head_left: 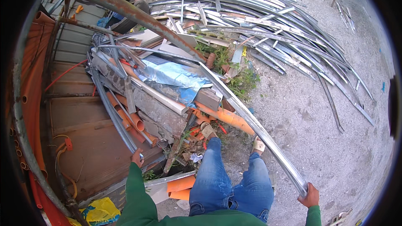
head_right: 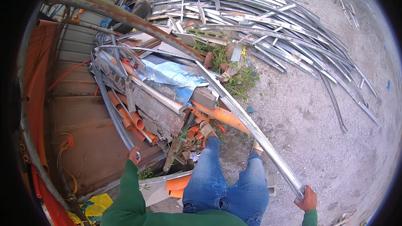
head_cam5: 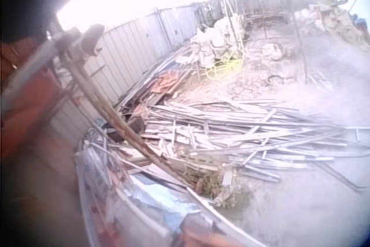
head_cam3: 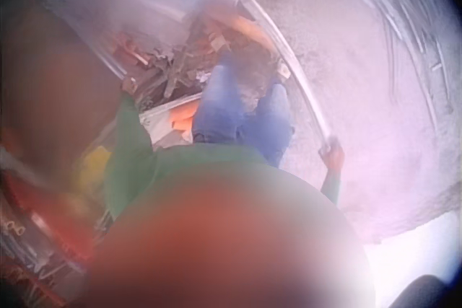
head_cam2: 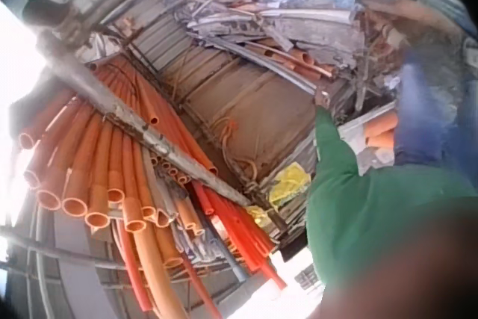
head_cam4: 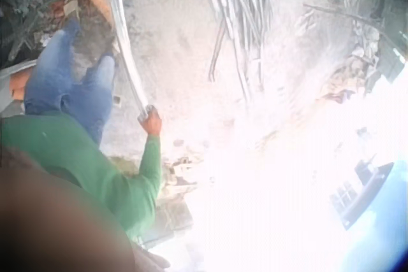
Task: The person repeatedly picks up long metal rods from a cluttered pile and carries them to a nearby open area. They place the rods on the ground in a separate, organized pile. The person continues this cycle of picking, carrying, and placing throughout the video.
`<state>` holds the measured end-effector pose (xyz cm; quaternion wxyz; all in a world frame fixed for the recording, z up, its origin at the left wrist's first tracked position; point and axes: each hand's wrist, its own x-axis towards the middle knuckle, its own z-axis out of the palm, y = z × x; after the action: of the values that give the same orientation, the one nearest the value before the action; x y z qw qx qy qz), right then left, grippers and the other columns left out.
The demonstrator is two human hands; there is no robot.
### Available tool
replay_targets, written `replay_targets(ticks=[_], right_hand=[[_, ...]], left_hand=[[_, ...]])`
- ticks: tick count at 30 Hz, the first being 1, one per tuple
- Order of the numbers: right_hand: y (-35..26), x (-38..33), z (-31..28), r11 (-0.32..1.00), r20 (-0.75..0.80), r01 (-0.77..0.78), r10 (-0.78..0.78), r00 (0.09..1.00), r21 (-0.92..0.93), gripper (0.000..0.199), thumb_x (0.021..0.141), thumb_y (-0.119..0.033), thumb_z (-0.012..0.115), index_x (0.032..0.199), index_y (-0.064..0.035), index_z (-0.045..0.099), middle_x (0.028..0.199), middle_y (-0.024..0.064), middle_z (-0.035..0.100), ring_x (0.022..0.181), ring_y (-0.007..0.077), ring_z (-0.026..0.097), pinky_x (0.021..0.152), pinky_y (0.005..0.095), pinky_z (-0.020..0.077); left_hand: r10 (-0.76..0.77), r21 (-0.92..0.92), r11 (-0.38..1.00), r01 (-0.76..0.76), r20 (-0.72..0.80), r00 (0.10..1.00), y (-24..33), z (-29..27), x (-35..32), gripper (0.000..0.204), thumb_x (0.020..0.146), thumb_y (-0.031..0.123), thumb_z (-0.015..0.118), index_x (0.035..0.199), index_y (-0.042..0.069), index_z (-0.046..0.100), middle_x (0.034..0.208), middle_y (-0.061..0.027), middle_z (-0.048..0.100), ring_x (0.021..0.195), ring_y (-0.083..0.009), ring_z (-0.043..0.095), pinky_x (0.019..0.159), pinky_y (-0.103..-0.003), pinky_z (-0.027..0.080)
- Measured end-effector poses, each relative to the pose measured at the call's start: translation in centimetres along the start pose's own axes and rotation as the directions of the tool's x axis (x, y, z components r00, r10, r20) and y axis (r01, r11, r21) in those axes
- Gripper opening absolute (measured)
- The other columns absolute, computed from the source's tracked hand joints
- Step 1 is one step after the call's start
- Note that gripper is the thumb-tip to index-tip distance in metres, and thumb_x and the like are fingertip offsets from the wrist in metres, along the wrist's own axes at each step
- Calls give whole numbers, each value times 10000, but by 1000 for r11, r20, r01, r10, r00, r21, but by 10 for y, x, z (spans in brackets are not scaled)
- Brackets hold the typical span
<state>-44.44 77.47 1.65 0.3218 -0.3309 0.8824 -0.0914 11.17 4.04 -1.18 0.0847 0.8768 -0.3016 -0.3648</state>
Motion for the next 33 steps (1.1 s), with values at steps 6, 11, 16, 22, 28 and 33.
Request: replay_targets(ticks=[6, 11, 16, 22, 28, 33], right_hand=[[31, -141, -22, 969, 40, -239, 238, 971, 53, 720, 529, -251, 801, 1116, 2, 471, 856, 206, 623, 773, 412, 639, 693, 484, 524], [34, -150, -50, 974, -77, -220, 224, 972, 55, 680, 552, -245, 797, 1098, -7, 469, 903, 216, 626, 800, 411, 639, 701, 483, 525], [29, -6, -71, 997, -256, 12, 8, 967, 77, 865, 575, -226, 816, 1304, 31, 428, 1047, 268, 597, 1000, 427, 594, 874, 472, 484], [-158, 202, -202, 945, -778, -31, -248, 578, -324, 705, 722, -285, 795, 1301, -40, 476, 1352, 199, 423, 1263, 386, 375, 1055, 540, 268], [-360, 232, -132, 635, -461, 715, -561, 687, 293, 445, 818, -276, 739, 1093, 44, 597, 1060, 258, 621, 1004, 408, 596, 880, 449, 463], [-495, 179, -7, 841, 632, 104, -474, 613, 531, 1066, 805, -640, 633, 1462, 95, 226, 1450, 310, 366, 1304, 410, 440, 1033, 488, 395]], left_hand=[[89, 70, 994, -88, -12, 996, 18, -33, -30, 245, 749, 338, 697, 843, 165, 551, 639, 7, 419, 523, -111, 421, 468, -283, 312], [47, -82, 996, -42, 61, 997, 3, -26, -103, 256, 735, 349, 705, 853, 176, 558, 669, 15, 420, 520, -106, 387, 461, -275, 293], [94, -266, 962, -66, 95, 991, 44, -24, -179, 304, 691, 348, 730, 860, 158, 563, 699, 25, 417, 539, -91, 395, 472, -265, 309], [155, -297, 952, -74, 259, 953, 27, -36, -237, 270, 699, 296, 723, 804, 136, 533, 643, 21, 464, 506, -104, 457, 450, -268, 361], [125, -459, 882, 104, 442, 888, -90, 53, -356, 316, 744, 318, 732, 947, 128, 581, 809, -25, 538, 637, -196, 585, 551, -324, 491], [152, -468, 876, 115, 495, 856, -97, 56, -426, 339, 809, 317, 690, 1052, 97, 604, 854, -41, 612, 733, -213, 680, 597, -317, 527]])
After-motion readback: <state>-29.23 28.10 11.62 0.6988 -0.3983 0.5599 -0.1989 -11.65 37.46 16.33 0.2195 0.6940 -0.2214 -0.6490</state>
